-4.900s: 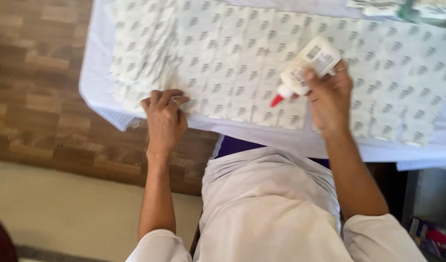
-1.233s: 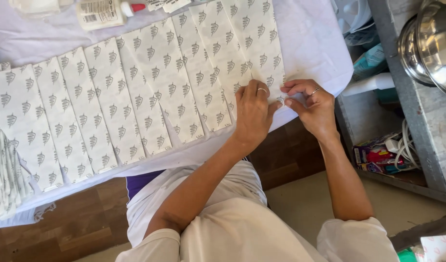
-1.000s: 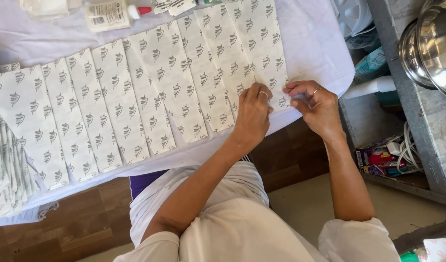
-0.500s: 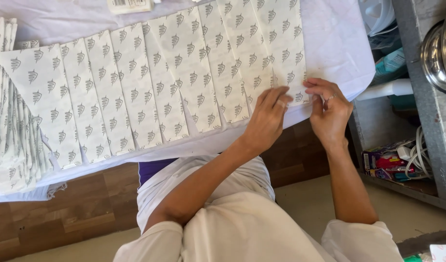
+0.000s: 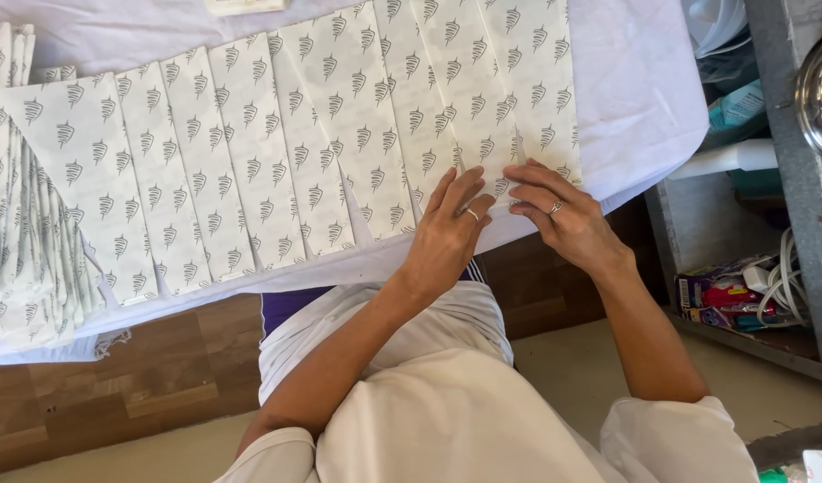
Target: Laying out printed paper strips, applying glue to one end of each, and folding them over.
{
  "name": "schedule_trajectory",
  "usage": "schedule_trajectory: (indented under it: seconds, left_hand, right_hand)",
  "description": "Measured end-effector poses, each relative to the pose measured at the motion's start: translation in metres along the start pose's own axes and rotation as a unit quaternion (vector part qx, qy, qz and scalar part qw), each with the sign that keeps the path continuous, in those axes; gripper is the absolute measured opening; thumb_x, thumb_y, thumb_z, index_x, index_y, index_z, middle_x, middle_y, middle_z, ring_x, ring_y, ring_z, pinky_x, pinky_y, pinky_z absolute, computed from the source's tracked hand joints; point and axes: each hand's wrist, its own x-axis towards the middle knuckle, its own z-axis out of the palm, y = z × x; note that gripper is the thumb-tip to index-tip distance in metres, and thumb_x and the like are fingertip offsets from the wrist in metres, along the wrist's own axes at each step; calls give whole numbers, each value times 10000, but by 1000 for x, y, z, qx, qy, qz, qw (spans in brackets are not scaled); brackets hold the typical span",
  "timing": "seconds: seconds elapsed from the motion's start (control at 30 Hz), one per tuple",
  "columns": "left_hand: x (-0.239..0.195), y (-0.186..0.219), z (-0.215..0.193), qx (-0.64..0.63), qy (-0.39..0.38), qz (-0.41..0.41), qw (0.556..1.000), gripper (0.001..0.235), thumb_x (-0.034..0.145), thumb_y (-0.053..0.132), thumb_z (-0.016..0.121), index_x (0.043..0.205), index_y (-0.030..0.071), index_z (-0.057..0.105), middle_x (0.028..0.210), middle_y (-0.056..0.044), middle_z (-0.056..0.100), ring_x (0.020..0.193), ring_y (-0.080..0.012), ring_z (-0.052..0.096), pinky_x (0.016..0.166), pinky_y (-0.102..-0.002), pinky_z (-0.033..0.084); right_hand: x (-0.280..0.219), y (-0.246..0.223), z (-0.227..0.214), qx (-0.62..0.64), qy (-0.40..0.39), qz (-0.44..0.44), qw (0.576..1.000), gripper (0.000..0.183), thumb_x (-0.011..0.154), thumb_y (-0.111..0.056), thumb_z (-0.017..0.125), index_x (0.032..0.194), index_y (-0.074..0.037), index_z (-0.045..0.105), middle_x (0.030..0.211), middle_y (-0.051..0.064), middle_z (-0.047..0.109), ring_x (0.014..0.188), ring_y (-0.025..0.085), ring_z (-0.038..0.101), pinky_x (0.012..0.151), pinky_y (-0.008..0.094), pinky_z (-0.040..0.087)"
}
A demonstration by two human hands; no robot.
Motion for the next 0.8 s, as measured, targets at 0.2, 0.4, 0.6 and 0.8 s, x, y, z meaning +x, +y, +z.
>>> schedule_trajectory:
  seconds: [0.2, 0.4, 0.6, 0.8]
  left_hand:
    - [-8, -7, 9, 6, 7, 17, 1000, 32, 927, 6, 715, 944, -17, 701, 1178, -169, 649, 1247, -302, 626, 1149, -521, 418]
    - [-1, -5, 6, 50, 14, 51, 997, 46, 947, 5, 694, 916, -29, 690, 1193, -183, 635, 1151, -291, 687, 1150, -524, 426]
    - [-3, -4, 15, 50, 28, 33, 998, 119, 976, 7, 639, 881, -48, 685, 1167, -164, 628, 1095, -279, 711, 1141, -526, 427]
    - [9, 0, 21, -23, 11, -119, 993, 96, 881, -27, 695, 795, -67, 684, 981, -92, 583, 1154, -259, 622, 1113, -497, 414]
  right_hand:
    - [-5, 4, -4, 3, 10, -26, 1000, 118, 882, 83, 747, 992, 57, 712, 1193, 250, 706, 1080, 414, 703, 1020, 586, 539]
    - [-9, 8, -4, 6, 10, -28, 1000, 71, 903, 92, 723, 967, 59, 716, 1209, 241, 716, 1103, 385, 705, 1064, 580, 514]
    - [-12, 11, 6, 5, 29, 4, 1000, 45, 950, 48, 692, 987, 49, 718, 1256, 191, 718, 1157, 346, 693, 1134, 599, 438]
    - [8, -10, 3, 54, 60, 98, 992, 89, 940, 57, 746, 880, 52, 681, 1169, 160, 707, 1070, 318, 722, 1074, 510, 519]
